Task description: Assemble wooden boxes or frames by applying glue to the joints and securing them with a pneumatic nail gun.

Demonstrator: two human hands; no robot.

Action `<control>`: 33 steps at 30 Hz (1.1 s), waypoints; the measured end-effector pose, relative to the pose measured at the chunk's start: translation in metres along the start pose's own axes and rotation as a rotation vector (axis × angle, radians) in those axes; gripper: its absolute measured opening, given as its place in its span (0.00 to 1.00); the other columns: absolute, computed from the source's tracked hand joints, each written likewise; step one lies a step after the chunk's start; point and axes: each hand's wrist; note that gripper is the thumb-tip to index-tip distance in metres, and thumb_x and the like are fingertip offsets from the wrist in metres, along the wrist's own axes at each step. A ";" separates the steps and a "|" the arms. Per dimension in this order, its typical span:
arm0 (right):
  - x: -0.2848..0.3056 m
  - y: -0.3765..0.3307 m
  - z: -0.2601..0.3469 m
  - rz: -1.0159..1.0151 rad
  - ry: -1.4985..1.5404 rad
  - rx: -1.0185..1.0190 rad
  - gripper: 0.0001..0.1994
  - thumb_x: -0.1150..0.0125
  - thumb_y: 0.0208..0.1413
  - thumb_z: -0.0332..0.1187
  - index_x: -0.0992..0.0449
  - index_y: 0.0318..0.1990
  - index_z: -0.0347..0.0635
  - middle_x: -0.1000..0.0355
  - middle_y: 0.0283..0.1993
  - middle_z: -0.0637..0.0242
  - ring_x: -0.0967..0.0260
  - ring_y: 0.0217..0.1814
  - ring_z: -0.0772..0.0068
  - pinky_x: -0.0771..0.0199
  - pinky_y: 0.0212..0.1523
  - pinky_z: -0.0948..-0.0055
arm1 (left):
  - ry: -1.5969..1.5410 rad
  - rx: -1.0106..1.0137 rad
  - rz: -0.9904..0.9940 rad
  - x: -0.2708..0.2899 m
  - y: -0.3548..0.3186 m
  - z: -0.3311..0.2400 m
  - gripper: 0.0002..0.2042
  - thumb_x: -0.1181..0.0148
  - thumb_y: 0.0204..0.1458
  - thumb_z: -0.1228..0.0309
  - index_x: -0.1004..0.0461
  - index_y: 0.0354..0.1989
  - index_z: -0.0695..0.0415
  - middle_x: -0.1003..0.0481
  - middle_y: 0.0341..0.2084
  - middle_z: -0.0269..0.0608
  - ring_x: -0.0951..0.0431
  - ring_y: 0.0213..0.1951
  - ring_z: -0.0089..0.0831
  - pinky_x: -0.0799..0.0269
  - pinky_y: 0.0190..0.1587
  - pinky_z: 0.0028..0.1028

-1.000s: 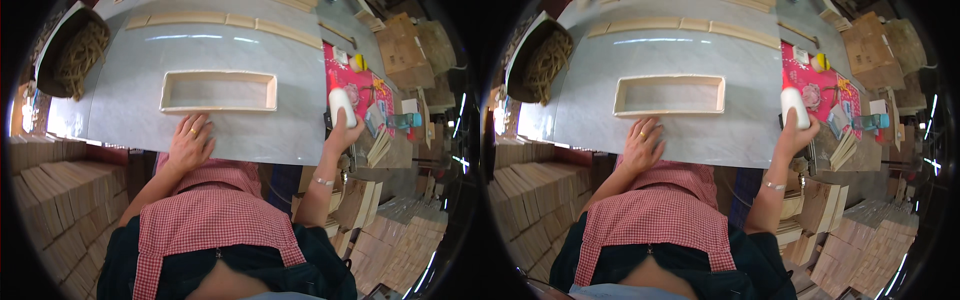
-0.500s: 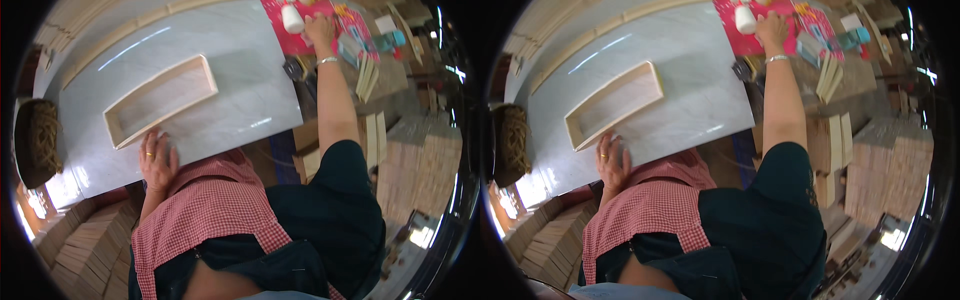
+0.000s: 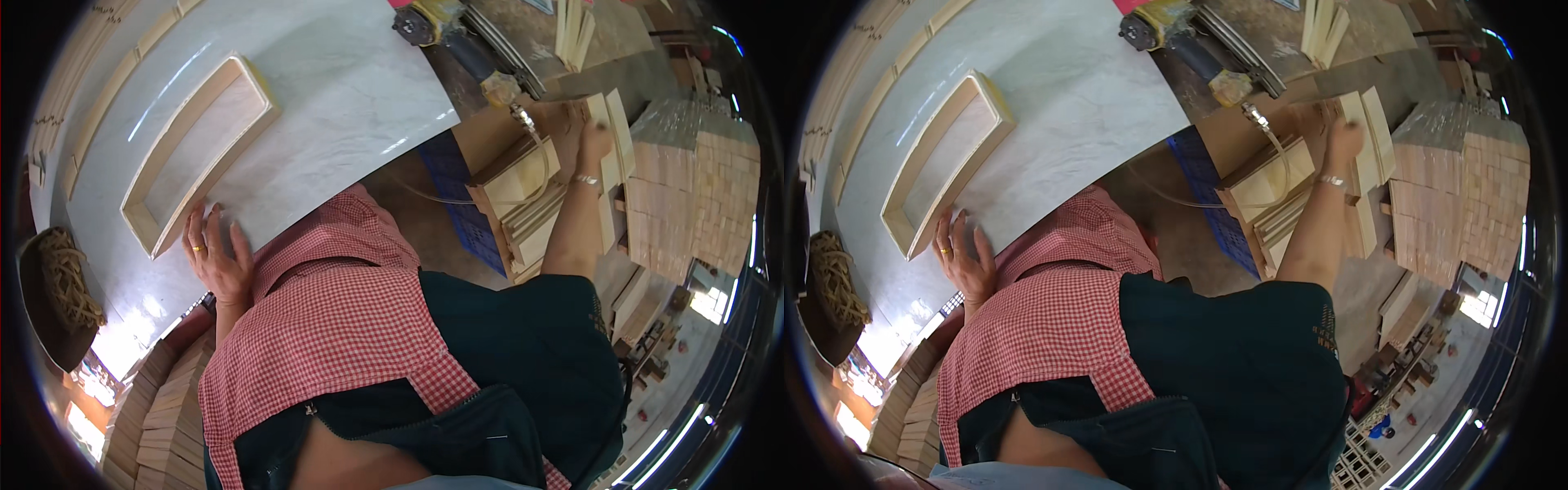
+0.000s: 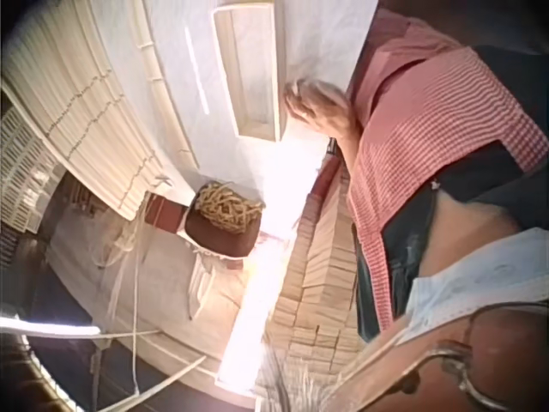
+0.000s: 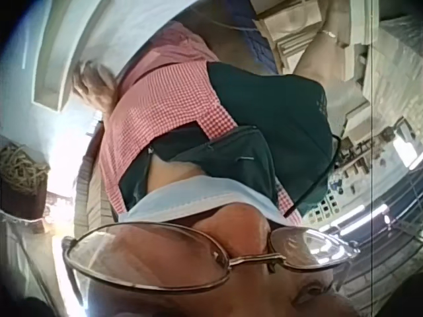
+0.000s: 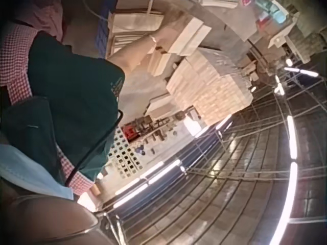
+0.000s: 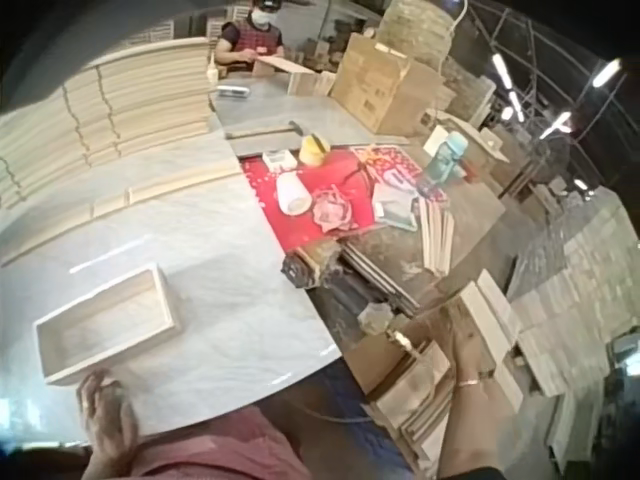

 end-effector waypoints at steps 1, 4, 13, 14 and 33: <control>-0.014 -0.027 -0.042 0.103 -0.218 -0.084 0.29 0.38 0.54 0.55 0.20 0.27 0.28 0.24 0.22 0.50 0.29 0.23 0.50 0.27 0.28 0.59 | -0.004 -0.003 -0.006 -0.001 0.000 0.001 0.18 0.39 0.54 0.70 0.25 0.54 0.58 0.29 0.58 0.47 0.29 0.59 0.48 0.33 0.61 0.43; -0.040 -0.130 -0.118 0.240 0.132 -0.086 0.44 0.38 0.47 0.72 0.19 0.38 0.26 0.20 0.40 0.45 0.21 0.42 0.53 0.22 0.47 0.60 | -0.041 -0.028 -0.008 -0.008 0.004 -0.003 0.17 0.39 0.55 0.70 0.25 0.54 0.58 0.29 0.59 0.47 0.29 0.59 0.48 0.33 0.61 0.44; -0.007 -0.166 -0.005 0.530 0.045 -0.627 0.52 0.28 0.41 0.66 0.34 0.58 0.20 0.35 0.57 0.29 0.30 0.56 0.37 0.24 0.55 0.57 | -0.029 -0.018 -0.041 -0.004 0.001 -0.002 0.16 0.38 0.55 0.71 0.24 0.52 0.58 0.30 0.59 0.48 0.29 0.58 0.49 0.32 0.60 0.44; 0.000 -0.164 -0.011 0.313 0.059 -0.537 0.48 0.27 0.43 0.60 0.34 0.57 0.21 0.33 0.55 0.30 0.28 0.55 0.39 0.24 0.54 0.57 | -0.031 -0.015 -0.055 -0.003 0.000 -0.001 0.16 0.38 0.54 0.71 0.24 0.52 0.58 0.30 0.59 0.48 0.29 0.58 0.49 0.32 0.60 0.44; 0.210 -0.249 0.436 0.636 0.660 1.790 0.44 0.21 0.33 0.37 0.29 0.65 0.44 0.39 0.71 0.54 0.37 0.67 0.52 0.38 0.67 0.58 | -1.818 0.948 -0.115 0.108 0.002 0.004 0.21 0.43 0.65 0.69 0.33 0.63 0.68 0.25 0.49 0.48 0.21 0.45 0.33 0.22 0.50 0.27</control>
Point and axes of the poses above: each hand's wrist, its own y-axis towards the middle knuckle, its own x-axis out of the back of the hand, z = x × y
